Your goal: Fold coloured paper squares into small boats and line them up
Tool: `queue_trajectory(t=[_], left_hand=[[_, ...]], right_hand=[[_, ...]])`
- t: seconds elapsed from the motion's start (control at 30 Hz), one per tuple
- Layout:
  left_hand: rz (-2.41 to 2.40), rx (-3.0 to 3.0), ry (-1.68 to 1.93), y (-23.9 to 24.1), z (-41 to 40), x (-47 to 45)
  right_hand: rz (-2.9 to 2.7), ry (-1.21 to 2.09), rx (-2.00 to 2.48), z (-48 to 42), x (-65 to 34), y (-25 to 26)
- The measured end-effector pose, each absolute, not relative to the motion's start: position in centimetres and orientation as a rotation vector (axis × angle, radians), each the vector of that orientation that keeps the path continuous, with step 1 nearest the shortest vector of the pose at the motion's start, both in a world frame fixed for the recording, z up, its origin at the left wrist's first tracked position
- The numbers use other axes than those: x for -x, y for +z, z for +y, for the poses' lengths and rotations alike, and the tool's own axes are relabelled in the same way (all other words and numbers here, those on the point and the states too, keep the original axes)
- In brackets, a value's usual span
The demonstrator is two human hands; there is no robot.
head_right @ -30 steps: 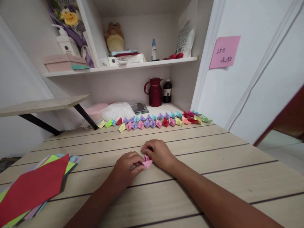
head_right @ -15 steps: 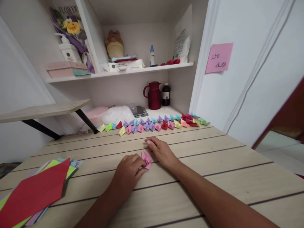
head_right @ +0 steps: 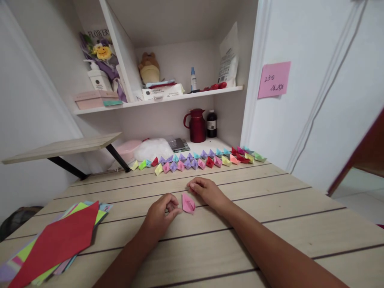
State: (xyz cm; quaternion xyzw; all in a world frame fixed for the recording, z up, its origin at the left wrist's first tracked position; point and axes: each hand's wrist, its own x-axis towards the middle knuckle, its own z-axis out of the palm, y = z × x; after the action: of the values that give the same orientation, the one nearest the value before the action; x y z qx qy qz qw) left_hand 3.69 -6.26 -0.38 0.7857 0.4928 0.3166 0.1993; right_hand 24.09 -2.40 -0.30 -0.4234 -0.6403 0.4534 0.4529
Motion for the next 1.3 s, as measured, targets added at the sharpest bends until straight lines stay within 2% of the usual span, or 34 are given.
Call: queue_trajectory(t=[0.23, 0.43, 0.53, 0.7, 0.9, 1.1, 1.3], left_hand=[[1.357, -2.139, 1.000, -0.4, -6.2, -3.4], [1.263, -2.218, 1.060, -0.6, -6.2, -3.1], [1.257, -2.158, 1.056, -0.8, -6.1, -3.3], [1.335, -1.970, 1.031, -1.2, -5.5, -3.3], [1.474, -1.703, 1.162, -1.7, -4.3, -2.5], [1.515, -1.639, 1.216, -1.8, -4.1, -2.5], [1.693, -1.539, 1.320, -2.2, -3.3, -1.4]], right_hand=[[-1.390, 1.291, 1.000, -2.6, -24.7, 0.5], [-1.474, 1.231, 1.093, -4.5, -25.9, -0.2], [-1.510, 1.100, 1.174, -6.7, -26.7, -0.6], [-1.886, 0.736, 1.261, -9.2, -26.1, -0.6], [-2.115, 0.452, 1.328, -9.3, -24.7, -0.3], [-2.207, 0.338, 1.272, -9.1, -24.8, -0.5], [-2.194, 0.392, 1.238, -8.1, -23.2, -0.5]])
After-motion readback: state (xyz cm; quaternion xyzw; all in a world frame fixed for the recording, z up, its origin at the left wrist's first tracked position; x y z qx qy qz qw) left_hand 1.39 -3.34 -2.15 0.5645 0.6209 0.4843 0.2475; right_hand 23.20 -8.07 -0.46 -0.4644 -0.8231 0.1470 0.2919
